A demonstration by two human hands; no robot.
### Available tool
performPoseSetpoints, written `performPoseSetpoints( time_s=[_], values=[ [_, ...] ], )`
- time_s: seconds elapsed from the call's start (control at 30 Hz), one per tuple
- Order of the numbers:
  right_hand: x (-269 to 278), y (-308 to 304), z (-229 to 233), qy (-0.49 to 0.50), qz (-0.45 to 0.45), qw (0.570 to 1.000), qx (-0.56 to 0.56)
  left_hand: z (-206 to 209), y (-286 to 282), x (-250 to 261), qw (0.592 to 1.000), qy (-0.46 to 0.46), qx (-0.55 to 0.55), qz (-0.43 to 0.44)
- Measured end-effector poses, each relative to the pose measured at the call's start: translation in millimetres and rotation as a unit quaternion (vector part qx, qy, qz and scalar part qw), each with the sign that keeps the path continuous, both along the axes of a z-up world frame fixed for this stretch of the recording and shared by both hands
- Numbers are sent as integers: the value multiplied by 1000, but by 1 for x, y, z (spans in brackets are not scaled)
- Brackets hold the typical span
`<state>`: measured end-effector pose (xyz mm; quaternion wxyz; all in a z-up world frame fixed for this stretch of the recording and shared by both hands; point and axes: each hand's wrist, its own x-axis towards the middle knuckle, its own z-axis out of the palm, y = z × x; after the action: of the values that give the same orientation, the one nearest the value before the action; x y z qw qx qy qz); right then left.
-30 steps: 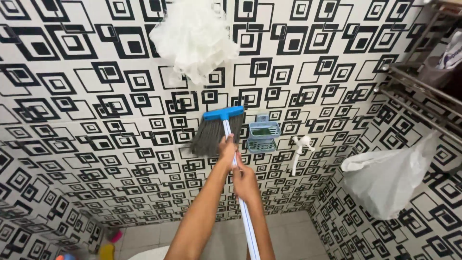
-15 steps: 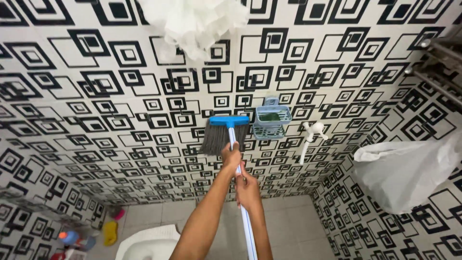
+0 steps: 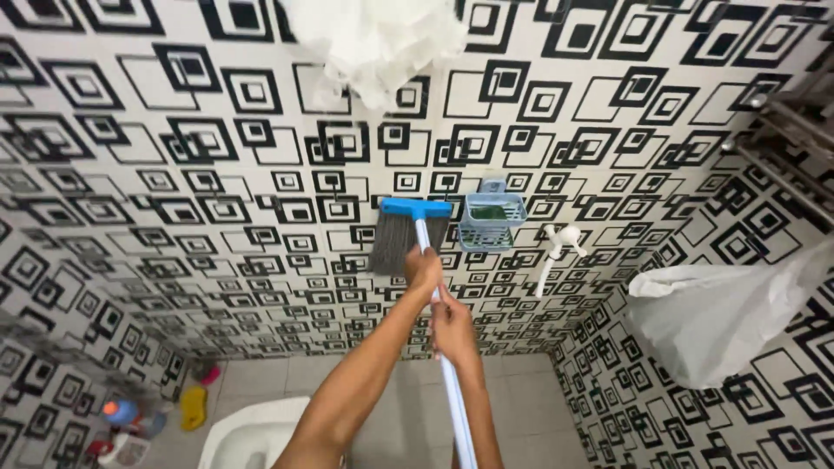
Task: Mopping the tiled floor of a bathroom using a squeeze mop and a bucket.
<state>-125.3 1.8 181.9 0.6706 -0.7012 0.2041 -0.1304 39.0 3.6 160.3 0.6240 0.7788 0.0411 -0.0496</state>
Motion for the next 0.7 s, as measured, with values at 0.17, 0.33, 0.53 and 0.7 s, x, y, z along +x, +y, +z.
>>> performPoseSetpoints(
  time_s=[0.17, 0.33, 0.53, 0.7],
  values=[
    [-8, 2, 44, 4, -9, 1000, -17, 22, -9, -1, 994, -105, 21, 2],
    [2, -1, 27, -35, 1, 999, -21, 25, -5, 0, 991, -131, -6, 0],
    [-2, 20, 13, -3, -16, 1000, 19, 1, 17, -12, 996, -91, -14, -19],
    [7, 22, -38, 22, -8, 999, 44, -75, 12, 12, 994, -107, 4, 9]
  ],
)
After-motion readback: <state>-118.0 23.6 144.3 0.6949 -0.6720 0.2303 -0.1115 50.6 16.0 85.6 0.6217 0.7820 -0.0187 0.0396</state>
